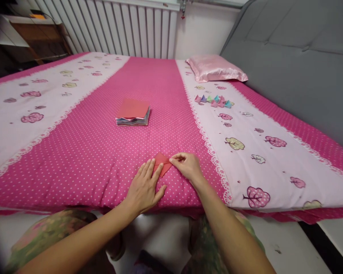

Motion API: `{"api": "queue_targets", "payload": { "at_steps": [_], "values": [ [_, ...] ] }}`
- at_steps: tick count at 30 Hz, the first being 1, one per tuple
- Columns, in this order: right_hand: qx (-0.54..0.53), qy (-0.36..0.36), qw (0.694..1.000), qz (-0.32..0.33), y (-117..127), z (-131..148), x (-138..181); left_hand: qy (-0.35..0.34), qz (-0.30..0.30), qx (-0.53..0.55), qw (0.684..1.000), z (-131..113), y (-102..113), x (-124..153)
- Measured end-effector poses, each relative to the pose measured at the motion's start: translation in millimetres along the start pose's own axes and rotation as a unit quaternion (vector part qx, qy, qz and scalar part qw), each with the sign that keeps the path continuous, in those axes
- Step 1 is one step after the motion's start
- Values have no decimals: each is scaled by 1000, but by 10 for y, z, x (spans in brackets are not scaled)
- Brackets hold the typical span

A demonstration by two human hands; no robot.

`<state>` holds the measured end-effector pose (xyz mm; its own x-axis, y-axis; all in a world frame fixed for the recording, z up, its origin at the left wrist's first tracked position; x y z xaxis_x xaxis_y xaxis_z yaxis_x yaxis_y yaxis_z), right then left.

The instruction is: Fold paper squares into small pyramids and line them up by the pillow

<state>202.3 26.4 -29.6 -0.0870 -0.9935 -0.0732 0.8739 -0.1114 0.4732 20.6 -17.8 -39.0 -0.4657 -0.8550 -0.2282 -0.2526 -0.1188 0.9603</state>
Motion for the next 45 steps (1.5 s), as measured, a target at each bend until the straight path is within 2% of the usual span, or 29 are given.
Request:
{"api": "queue_targets", "payload": {
  "at_steps": [12,17,21,26,32,35,37,41,45],
  "values": [
    [179,-12,984,-18,-109,123,2,6,1,1,1000,-11,12,4],
    [202,-31,979,-10,-110,146,-11,11,9,-6,1000,-26,23,4],
    [202,-24,979,-29,-90,120,-21,17,1,-9,1000,-25,21,14],
    [139,-14,990,-30,-19,31,-38,16,-11,-12,1000,-22,12,24],
    [-66,21,992,-104,6,63,-39,16,-3,-9,1000,-20,20,19],
    [-96,66,992,-40,-124,161,-15,16,-2,-5,1000,-19,17,20],
    [-59,70,996,16,-228,193,-2,15,-2,-4,1000,-19,17,23],
    [48,49,997,26,-325,165,-6,26,-1,-6,1000,-9,37,39],
    [64,34,997,41,-321,143,-13,43,-3,-22,999,6,55,67]
  ]
}}
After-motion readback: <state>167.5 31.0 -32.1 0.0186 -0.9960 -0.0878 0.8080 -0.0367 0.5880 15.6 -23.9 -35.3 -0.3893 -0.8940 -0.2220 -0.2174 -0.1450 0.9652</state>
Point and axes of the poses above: each hand's wrist, its own x-axis away from the middle knuckle, its own y-axis out of the back of the hand, z = x × y, the point moved 1 cm from there along -x, towards the middle knuckle, and after that the axes turned 4 degrees about y, right-handed, at the moved point
